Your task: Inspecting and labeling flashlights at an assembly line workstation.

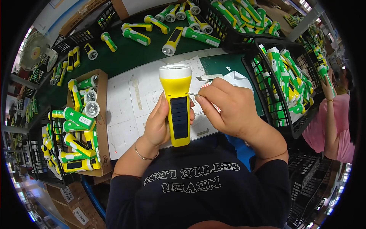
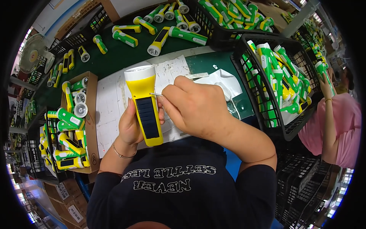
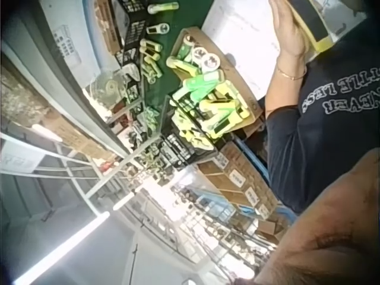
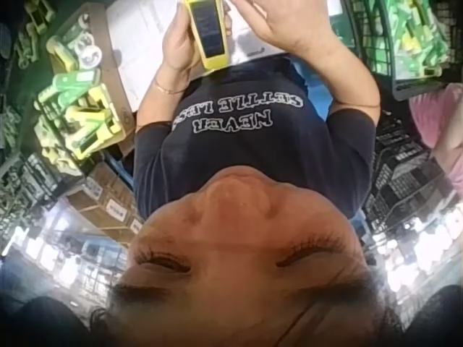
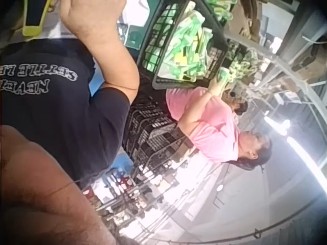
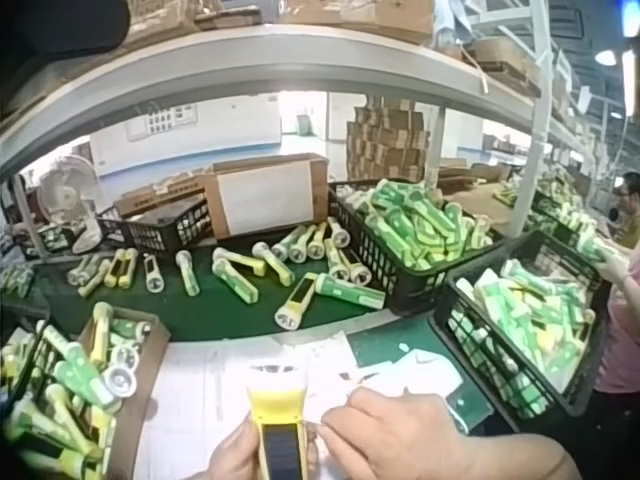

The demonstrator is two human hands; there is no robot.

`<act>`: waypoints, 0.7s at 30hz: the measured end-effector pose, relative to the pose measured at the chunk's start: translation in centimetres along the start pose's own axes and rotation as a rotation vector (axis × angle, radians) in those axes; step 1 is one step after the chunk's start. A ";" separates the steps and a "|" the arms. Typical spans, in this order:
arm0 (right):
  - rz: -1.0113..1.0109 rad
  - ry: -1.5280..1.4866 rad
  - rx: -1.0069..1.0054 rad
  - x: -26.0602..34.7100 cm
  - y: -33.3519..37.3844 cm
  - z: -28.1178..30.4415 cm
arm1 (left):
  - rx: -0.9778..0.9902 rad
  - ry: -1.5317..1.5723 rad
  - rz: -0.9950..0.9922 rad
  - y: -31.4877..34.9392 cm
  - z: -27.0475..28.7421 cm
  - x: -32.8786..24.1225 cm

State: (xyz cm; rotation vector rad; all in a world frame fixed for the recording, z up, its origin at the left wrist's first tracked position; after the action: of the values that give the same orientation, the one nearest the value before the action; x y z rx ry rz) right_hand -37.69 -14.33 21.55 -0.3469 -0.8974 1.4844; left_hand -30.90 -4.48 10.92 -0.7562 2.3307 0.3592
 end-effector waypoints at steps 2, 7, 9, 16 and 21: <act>0.044 0.094 0.036 0.3 -0.2 -0.2 | 0.014 0.003 0.012 0.0 -0.1 -0.1; 0.042 0.109 0.131 0.2 0.0 -1.1 | -0.053 -0.352 -0.079 0.3 0.7 0.1; 0.022 0.099 0.165 -0.1 0.1 -1.9 | -0.057 -0.486 -0.156 0.5 0.0 0.0; -0.713 -1.020 -0.014 -4.3 1.2 -4.9 | 0.074 -0.287 0.047 0.1 0.2 1.4; -0.787 -1.083 0.005 -3.6 1.8 -6.4 | 0.188 0.000 0.088 0.2 0.1 1.2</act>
State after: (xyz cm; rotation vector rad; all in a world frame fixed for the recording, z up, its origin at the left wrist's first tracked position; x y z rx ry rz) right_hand -33.95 -15.52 15.10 0.8367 -1.6176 0.8451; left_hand -31.73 -4.82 10.06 -0.5639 2.3632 0.1751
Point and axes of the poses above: each hand's wrist, its own y-axis away from the middle knuckle, its own z-axis out of the back of the hand, x = y × z, the point moved 7 cm from there along -y, towards the middle knuckle, and after that the axes turned 13 degrees about -x, right-handed, at the moved point
